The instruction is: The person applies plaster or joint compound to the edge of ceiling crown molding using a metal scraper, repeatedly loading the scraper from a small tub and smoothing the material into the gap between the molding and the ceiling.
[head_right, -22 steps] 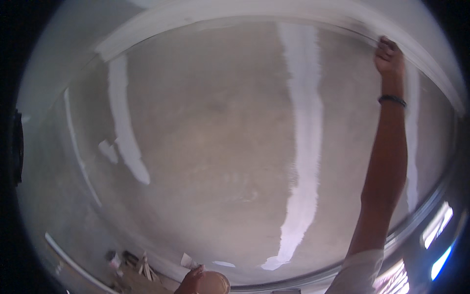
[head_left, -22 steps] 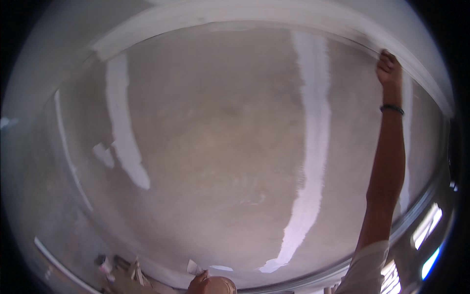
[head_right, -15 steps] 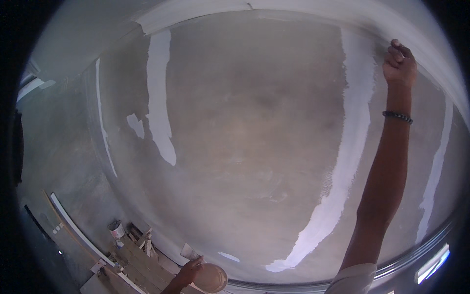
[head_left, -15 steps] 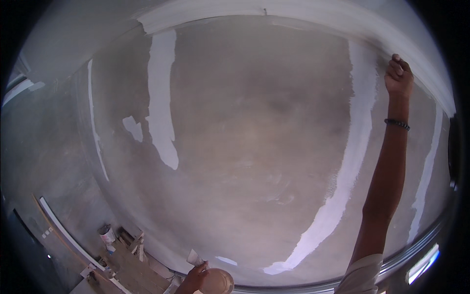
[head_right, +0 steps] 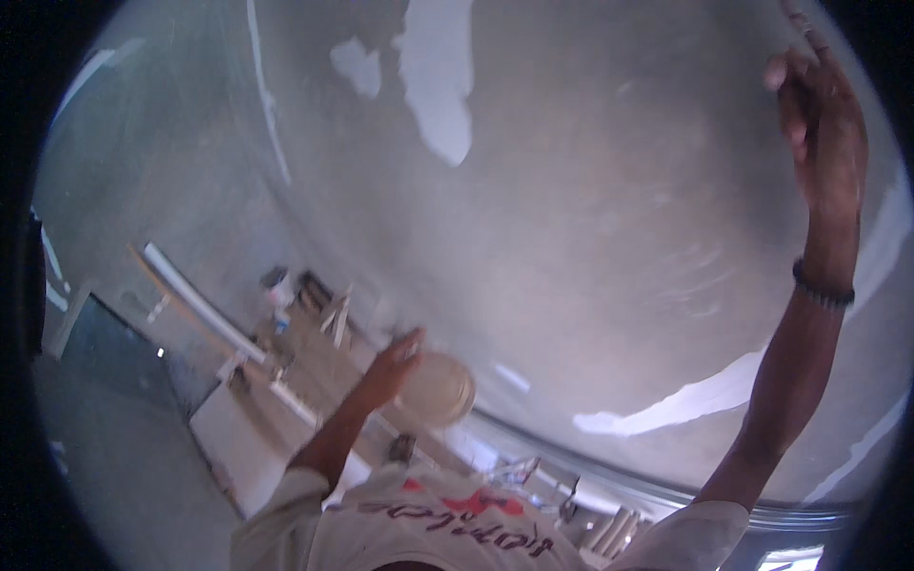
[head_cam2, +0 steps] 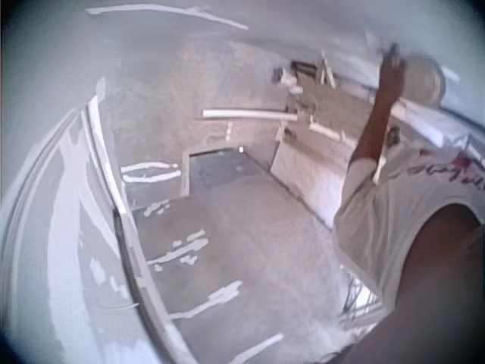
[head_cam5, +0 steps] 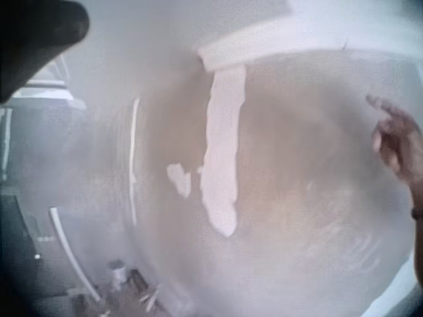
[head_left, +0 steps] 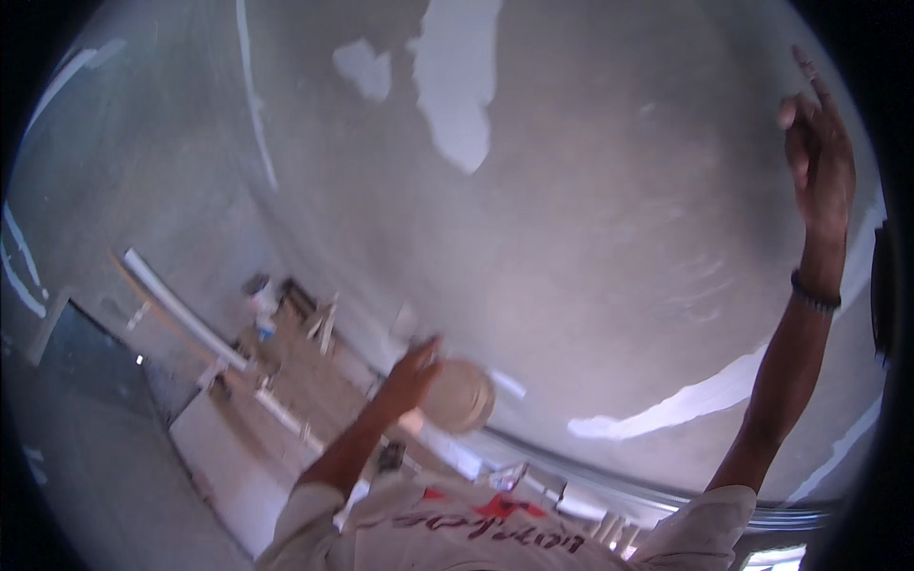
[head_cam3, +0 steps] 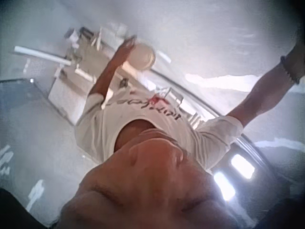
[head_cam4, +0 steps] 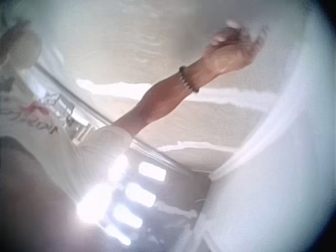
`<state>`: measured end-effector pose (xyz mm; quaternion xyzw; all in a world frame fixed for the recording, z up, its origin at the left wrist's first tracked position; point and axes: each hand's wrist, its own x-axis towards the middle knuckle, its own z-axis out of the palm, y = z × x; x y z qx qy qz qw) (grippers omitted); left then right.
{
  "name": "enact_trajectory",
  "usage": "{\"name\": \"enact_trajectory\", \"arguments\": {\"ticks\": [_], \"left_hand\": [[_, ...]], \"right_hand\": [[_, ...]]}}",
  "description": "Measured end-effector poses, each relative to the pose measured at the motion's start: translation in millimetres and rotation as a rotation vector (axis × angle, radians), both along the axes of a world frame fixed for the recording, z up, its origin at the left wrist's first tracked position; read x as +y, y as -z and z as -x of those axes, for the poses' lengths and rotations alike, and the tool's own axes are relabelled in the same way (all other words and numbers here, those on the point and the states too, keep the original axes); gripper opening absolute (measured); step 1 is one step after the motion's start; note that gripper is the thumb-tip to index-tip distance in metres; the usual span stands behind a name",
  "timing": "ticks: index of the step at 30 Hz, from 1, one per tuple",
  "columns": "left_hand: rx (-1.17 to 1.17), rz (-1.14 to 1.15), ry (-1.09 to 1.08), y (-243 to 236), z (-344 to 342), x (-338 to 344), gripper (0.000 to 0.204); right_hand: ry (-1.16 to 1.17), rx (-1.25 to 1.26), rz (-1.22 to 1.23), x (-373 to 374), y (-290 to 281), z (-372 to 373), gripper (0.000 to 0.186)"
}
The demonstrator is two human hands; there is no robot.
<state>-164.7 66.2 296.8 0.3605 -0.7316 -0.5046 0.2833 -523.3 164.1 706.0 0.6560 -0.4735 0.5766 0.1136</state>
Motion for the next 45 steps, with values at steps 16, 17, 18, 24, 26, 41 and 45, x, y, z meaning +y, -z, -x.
{"name": "enact_trajectory", "arguments": {"ticks": [16, 17, 18, 24, 26, 41, 45], "left_hand": [[-0.150, 0.177, 0.016, -84.4, -4.9, -80.6, 0.051], [-0.170, 0.168, 0.023, -85.1, -2.9, -81.4, 0.051], [-0.189, 0.160, 0.027, -87.5, -1.1, -82.0, 0.051], [-0.244, 0.156, 0.033, -87.6, 6.2, -83.0, 0.052], [-0.263, 0.170, 0.036, -80.8, 7.7, -87.0, 0.053], [-0.311, 0.376, -0.006, -65.6, 1.0, -113.0, 0.054], [-0.315, 0.384, 0.031, -64.6, -0.8, -124.6, 0.054]], "right_hand": [[-0.162, 0.984, -1.213, -75.2, 234.4, -198.6, 0.049], [-0.161, 1.005, -1.179, -78.7, 240.8, -198.7, 0.050], [-0.160, 1.027, -1.144, -83.5, 252.4, -197.7, 0.050], [-0.089, 1.064, -1.145, -97.0, 275.6, -192.9, 0.051], [-0.098, 1.063, -1.178, -100.7, 277.9, -191.6, 0.050], [-0.423, -0.220, -1.776, -144.9, 304.3, -202.1, 0.048], [-0.530, -0.499, -1.770, -147.9, 319.8, -196.2, 0.041]]}}
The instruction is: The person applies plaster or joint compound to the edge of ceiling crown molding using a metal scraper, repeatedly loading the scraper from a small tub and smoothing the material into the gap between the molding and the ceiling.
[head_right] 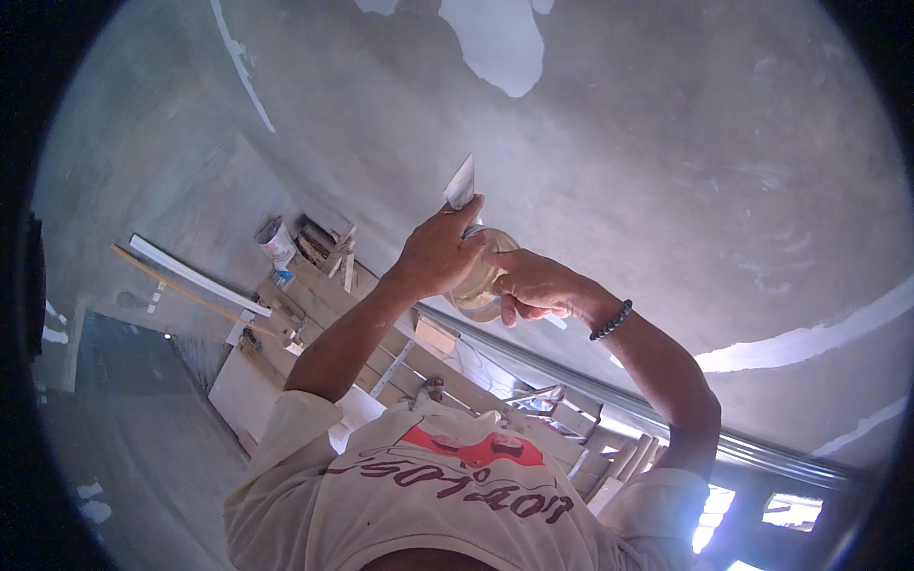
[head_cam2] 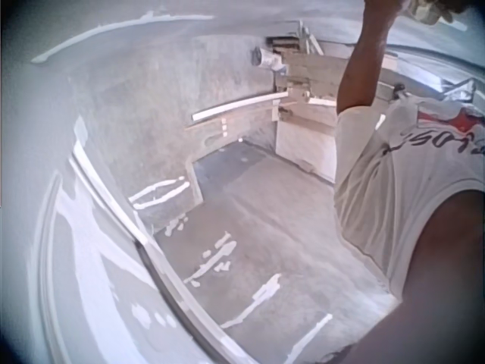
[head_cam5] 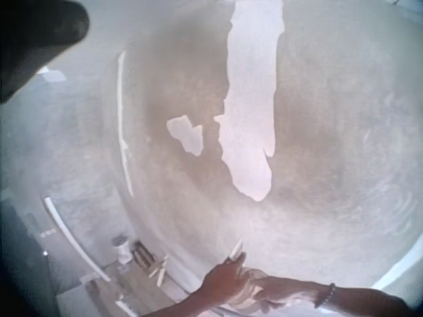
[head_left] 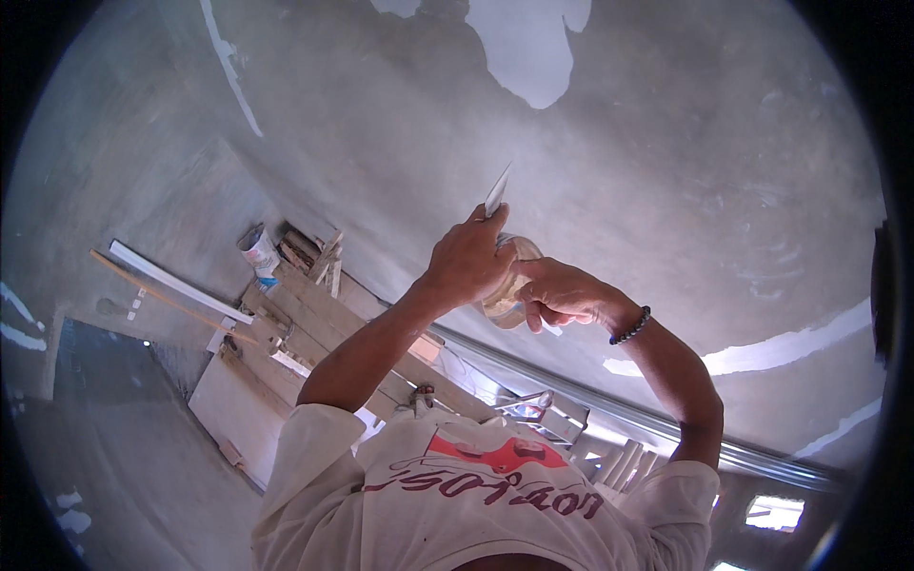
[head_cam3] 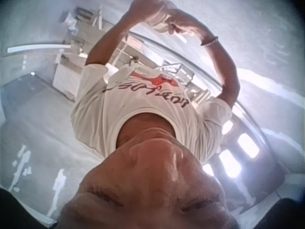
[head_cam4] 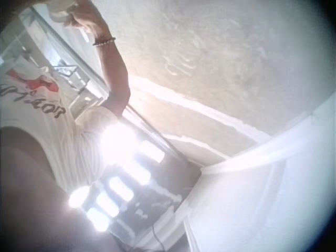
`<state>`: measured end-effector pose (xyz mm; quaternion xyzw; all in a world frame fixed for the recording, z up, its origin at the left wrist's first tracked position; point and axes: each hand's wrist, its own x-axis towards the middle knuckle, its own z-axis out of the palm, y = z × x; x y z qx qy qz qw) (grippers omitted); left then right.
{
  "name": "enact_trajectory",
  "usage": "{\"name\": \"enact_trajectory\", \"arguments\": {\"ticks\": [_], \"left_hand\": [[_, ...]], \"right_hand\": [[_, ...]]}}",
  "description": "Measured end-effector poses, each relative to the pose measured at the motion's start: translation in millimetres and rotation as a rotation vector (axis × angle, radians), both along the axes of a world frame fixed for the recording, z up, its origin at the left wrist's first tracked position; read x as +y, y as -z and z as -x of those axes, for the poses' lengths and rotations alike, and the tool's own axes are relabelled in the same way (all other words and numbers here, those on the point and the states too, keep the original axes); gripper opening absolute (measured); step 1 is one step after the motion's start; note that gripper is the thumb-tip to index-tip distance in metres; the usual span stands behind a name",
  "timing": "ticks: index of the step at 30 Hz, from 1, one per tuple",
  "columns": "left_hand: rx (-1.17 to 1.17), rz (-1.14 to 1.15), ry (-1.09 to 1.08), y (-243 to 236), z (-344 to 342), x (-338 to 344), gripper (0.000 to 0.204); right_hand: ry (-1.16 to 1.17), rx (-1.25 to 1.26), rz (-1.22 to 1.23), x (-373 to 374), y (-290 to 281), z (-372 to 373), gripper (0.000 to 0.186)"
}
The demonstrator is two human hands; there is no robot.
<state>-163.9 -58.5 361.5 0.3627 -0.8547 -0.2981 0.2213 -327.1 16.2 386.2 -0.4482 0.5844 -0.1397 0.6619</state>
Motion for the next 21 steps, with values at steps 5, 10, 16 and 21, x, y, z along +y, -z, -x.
{"name": "enact_trajectory", "arguments": {"ticks": [5, 10, 16, 21], "left_hand": [[-0.053, 0.010, 0.033, -1.9, 4.9, -2.2, 0.054], [0.061, -0.123, 0.022, -6.7, 9.7, -1.6, 0.053], [0.288, -0.223, 0.034, -21.3, 11.0, 3.2, 0.049], [0.452, -0.298, 0.055, -23.5, 13.2, 0.0, 0.045]], "right_hand": [[0.218, -0.359, -0.021, 8.4, 17.3, 15.4, 0.035], [0.351, -0.826, 0.090, 40.4, 25.5, 31.8, 0.038], [0.348, -1.153, 0.395, 66.5, -5.4, 26.5, 0.046], [0.275, -1.065, 0.945, 58.5, -99.7, 58.6, 0.057]]}}
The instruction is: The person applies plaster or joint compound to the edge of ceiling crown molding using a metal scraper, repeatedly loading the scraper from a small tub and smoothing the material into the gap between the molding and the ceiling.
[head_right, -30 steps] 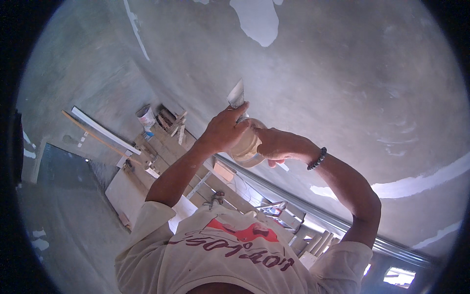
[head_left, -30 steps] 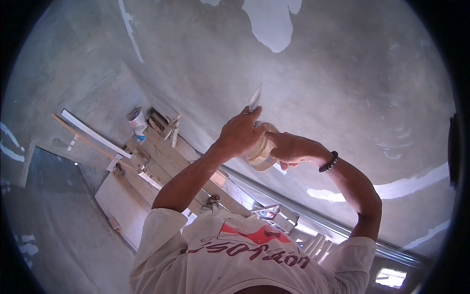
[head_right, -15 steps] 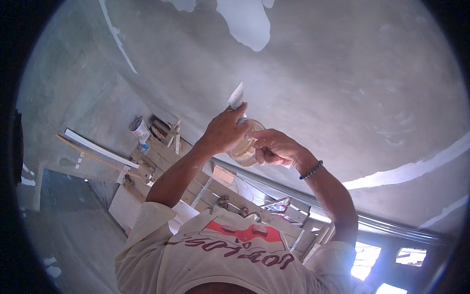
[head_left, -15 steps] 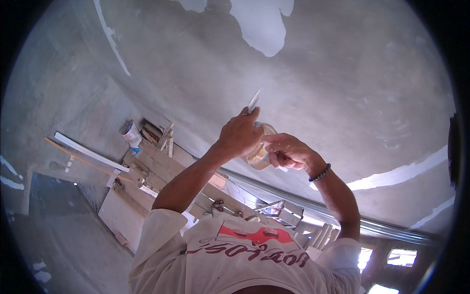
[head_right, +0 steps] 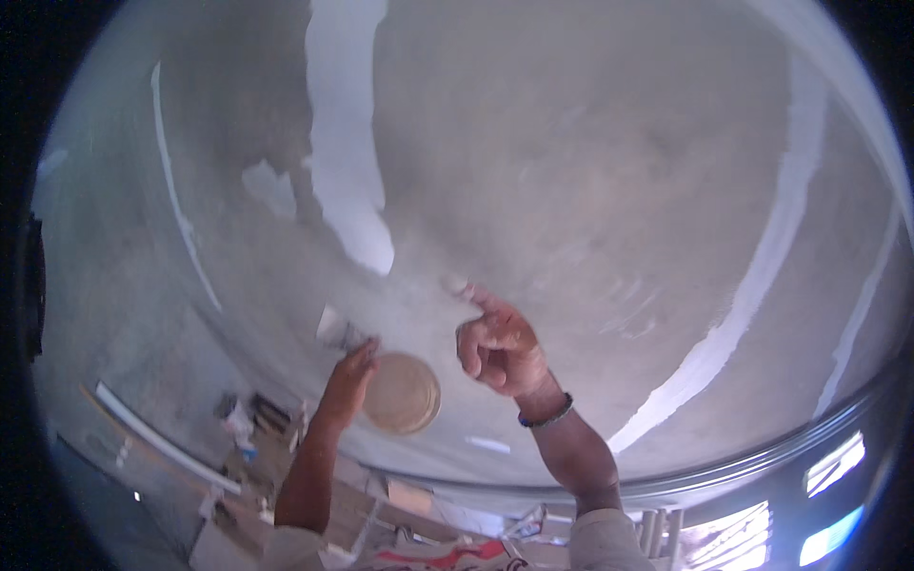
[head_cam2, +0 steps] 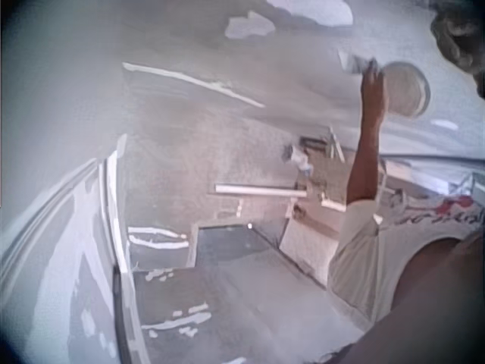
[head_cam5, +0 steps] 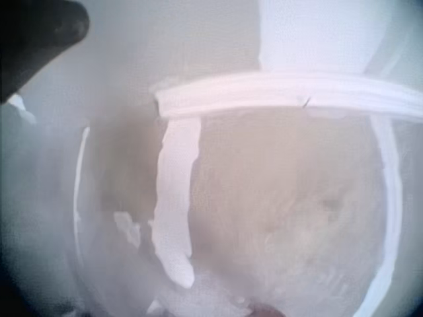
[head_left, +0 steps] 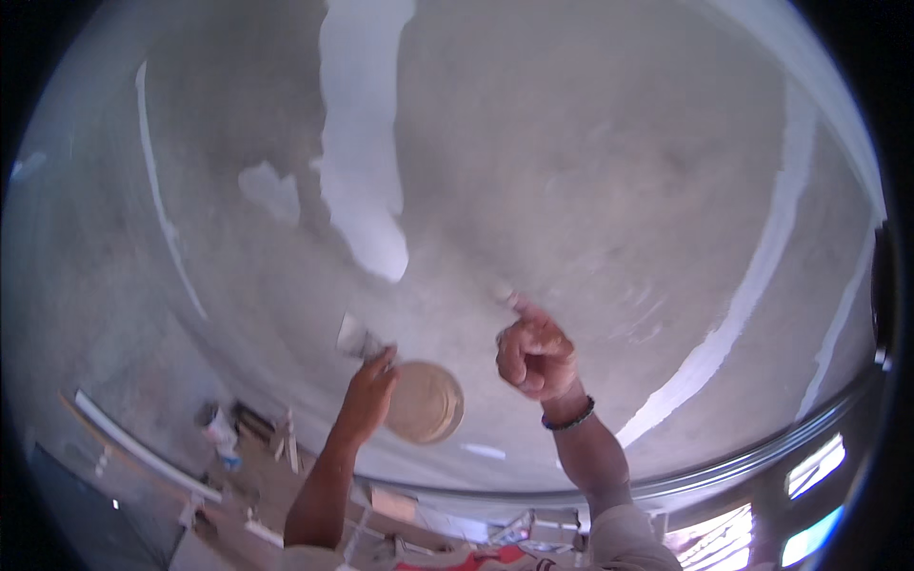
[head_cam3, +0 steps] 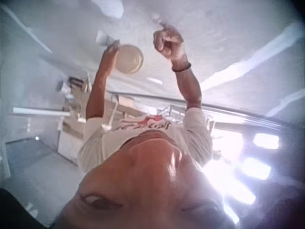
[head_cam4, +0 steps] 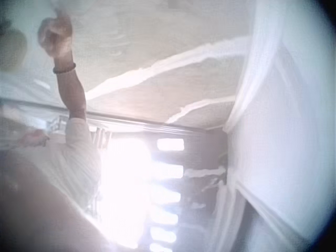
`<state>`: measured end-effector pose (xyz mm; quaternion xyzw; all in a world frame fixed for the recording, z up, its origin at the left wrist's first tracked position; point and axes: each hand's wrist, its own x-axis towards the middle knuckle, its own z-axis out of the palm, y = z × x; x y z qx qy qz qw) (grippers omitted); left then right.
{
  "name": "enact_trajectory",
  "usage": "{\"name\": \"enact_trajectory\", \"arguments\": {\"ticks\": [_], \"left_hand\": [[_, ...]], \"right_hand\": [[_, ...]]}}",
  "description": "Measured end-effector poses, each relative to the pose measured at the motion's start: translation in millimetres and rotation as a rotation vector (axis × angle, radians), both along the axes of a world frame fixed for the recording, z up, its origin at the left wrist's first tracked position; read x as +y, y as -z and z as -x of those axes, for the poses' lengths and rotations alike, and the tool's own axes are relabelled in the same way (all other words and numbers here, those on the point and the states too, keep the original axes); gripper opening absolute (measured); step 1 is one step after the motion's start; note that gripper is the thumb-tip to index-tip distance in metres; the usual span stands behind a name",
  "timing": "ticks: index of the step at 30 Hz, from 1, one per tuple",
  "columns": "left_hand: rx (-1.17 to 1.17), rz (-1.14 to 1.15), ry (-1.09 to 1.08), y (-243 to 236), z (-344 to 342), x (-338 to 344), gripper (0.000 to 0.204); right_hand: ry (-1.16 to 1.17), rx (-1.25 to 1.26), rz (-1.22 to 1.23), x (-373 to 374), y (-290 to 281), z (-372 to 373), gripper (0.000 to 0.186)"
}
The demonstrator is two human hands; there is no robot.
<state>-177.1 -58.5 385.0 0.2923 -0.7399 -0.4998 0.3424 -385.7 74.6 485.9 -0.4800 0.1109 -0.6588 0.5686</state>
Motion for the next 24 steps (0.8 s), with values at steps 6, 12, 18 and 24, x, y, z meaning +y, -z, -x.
{"name": "enact_trajectory", "arguments": {"ticks": [6, 12, 18, 24], "left_hand": [[0.078, -0.167, 0.028, 6.2, -14.8, -9.4, 0.047], [0.024, -0.154, 0.052, 15.5, -32.5, -39.7, 0.048], [0.014, -0.171, 0.030, 9.9, -54.6, -61.2, 0.047], [0.032, -0.187, 0.059, 21.5, -64.3, -78.1, 0.048]], "right_hand": [[0.879, 0.488, 0.329, -41.4, -160.0, 26.8, 0.051], [1.403, 0.543, 0.505, -46.3, -294.2, 77.6, 0.052], [1.628, 0.459, 0.376, -42.1, -335.4, 83.1, 0.049], [1.749, 0.594, 0.339, -61.1, -334.9, 61.4, 0.059]]}}
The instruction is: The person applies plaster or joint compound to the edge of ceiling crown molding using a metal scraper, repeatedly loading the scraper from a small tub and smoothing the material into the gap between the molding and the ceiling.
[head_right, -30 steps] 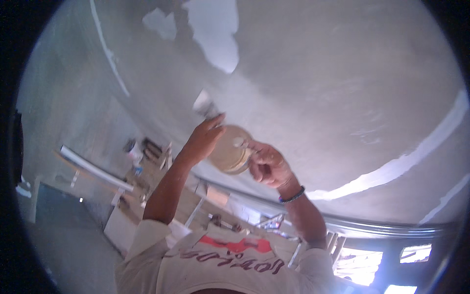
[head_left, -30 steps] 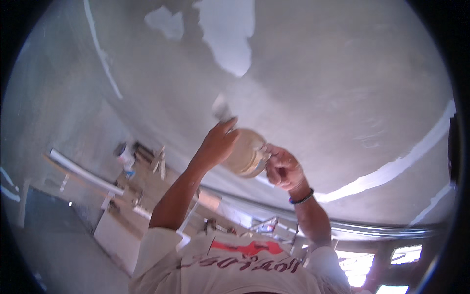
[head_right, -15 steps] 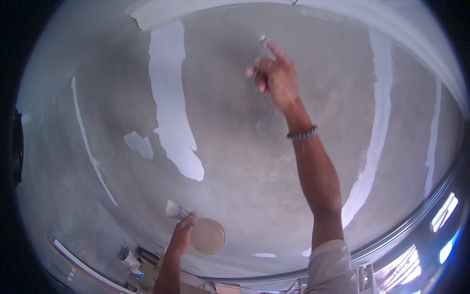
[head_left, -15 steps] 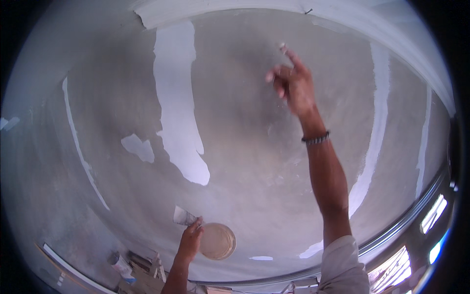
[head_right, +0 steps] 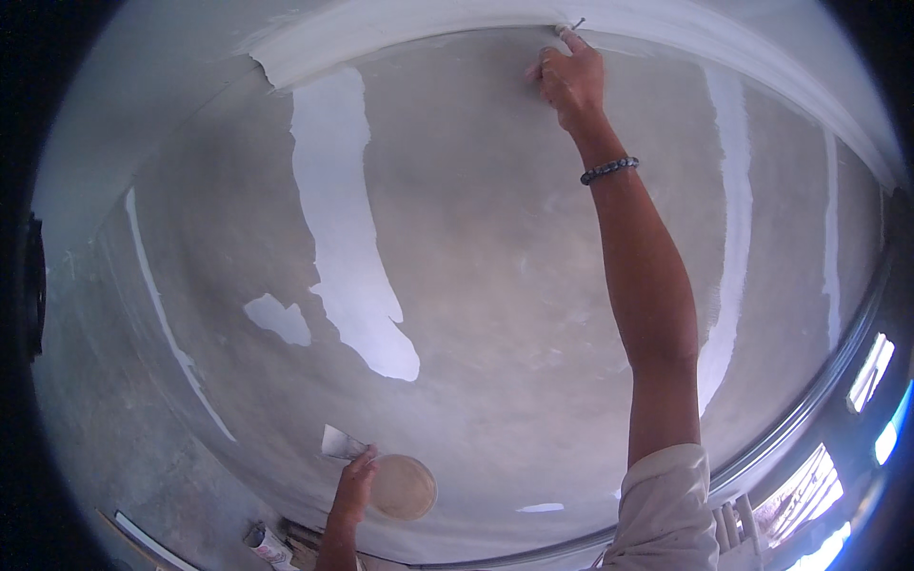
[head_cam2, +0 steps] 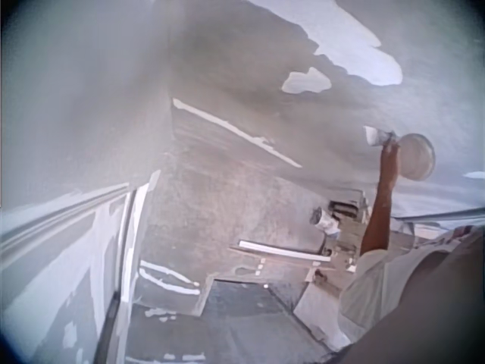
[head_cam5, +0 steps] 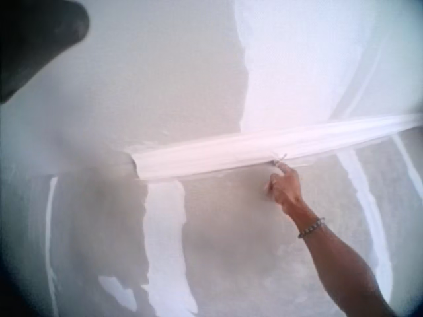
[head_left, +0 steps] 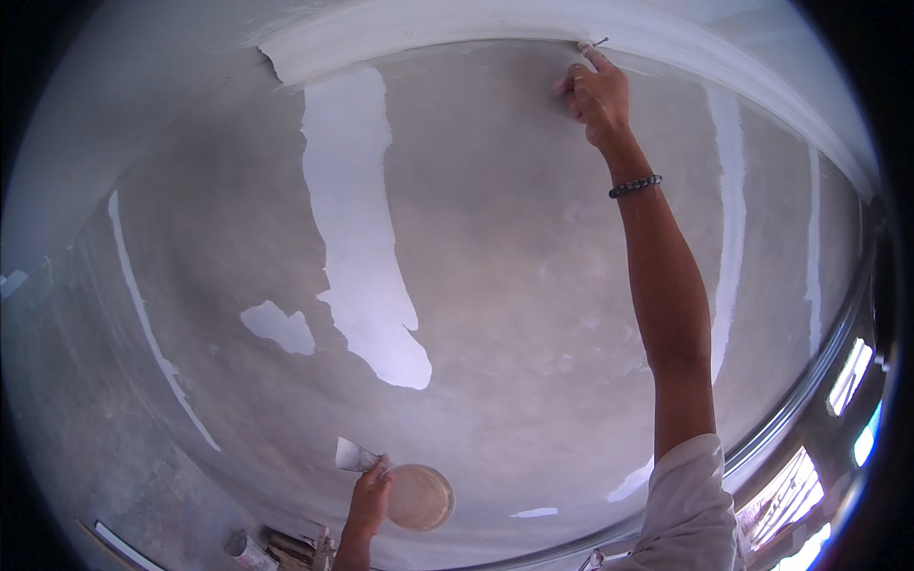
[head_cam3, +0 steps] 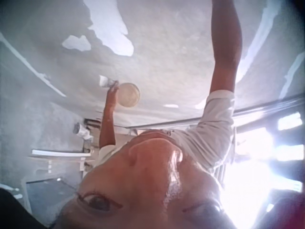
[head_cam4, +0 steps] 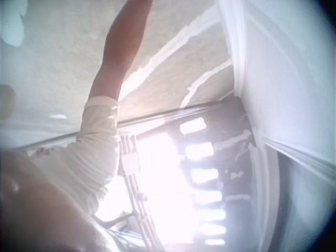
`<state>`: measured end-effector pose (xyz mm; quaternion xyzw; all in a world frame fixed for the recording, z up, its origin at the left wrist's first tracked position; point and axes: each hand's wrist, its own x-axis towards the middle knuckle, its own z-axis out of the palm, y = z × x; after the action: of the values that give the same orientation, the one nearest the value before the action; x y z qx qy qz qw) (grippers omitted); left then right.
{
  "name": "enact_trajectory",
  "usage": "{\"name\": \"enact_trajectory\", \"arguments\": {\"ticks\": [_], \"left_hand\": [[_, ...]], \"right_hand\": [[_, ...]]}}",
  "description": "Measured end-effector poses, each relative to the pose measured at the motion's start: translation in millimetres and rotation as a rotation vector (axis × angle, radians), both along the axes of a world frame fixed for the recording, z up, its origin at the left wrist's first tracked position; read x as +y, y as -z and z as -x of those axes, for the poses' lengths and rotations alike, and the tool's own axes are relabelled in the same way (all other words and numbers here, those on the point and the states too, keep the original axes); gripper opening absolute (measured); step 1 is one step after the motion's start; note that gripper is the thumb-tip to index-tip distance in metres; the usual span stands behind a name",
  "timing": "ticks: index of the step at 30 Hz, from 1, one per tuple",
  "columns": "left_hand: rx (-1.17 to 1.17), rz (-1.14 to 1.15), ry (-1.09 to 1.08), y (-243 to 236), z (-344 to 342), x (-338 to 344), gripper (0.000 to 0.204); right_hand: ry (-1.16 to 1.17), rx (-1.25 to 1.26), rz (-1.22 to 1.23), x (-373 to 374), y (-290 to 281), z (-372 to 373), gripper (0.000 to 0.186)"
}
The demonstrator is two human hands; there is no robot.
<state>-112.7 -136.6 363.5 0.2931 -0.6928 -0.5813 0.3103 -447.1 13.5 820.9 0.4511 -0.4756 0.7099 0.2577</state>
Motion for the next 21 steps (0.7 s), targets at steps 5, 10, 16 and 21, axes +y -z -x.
{"name": "enact_trajectory", "arguments": {"ticks": [5, 10, 16, 21], "left_hand": [[-0.010, 0.003, 0.004, 11.2, -11.9, -14.4, 0.048], [-0.012, -0.005, -0.055, 9.7, -33.5, -20.0, 0.049], [-0.003, 0.048, -0.139, 30.2, -69.3, -36.2, 0.050], [-0.041, 0.203, -0.191, 56.4, -99.1, -53.2, 0.044]], "right_hand": [[0.201, 0.147, -0.013, -44.8, 0.5, -8.2, 0.067], [0.355, 0.306, -0.086, -114.9, -11.0, -14.3, 0.066], [0.258, 0.134, -0.003, -207.9, -20.1, -77.3, 0.071], [0.087, 0.083, 0.147, -238.0, -25.8, -114.1, 0.082]]}}
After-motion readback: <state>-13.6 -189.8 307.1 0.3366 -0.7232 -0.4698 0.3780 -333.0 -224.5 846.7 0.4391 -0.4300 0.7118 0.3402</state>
